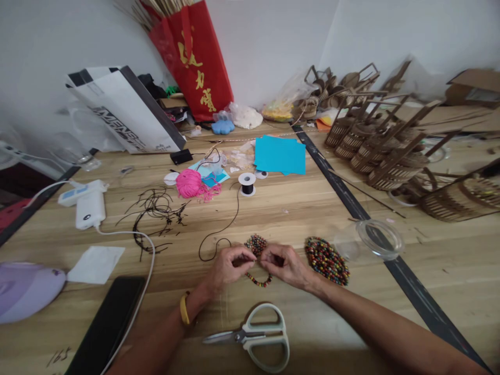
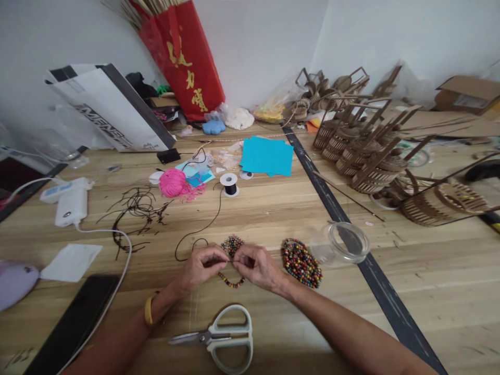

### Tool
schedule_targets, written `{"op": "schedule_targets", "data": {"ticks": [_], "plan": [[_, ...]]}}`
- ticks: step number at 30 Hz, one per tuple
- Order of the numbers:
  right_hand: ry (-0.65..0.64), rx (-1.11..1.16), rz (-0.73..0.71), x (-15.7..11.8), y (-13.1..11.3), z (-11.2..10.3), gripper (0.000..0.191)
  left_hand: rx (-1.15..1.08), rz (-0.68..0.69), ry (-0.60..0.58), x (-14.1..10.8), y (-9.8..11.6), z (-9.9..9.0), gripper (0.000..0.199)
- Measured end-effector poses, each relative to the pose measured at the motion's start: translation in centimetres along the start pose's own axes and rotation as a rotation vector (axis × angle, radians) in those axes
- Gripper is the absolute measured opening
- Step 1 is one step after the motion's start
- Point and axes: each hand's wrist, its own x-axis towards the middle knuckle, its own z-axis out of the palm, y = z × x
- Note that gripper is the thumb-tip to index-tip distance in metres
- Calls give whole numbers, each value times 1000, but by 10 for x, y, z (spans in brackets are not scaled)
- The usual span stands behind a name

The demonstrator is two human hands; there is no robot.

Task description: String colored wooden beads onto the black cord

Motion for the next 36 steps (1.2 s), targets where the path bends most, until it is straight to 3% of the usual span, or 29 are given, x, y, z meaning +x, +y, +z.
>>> {"op": "schedule_targets", "data": {"ticks": [36], "plan": [[5,-22,-49,-1,0,-1,6,-23,52,5,0,-4,3,7]]}}
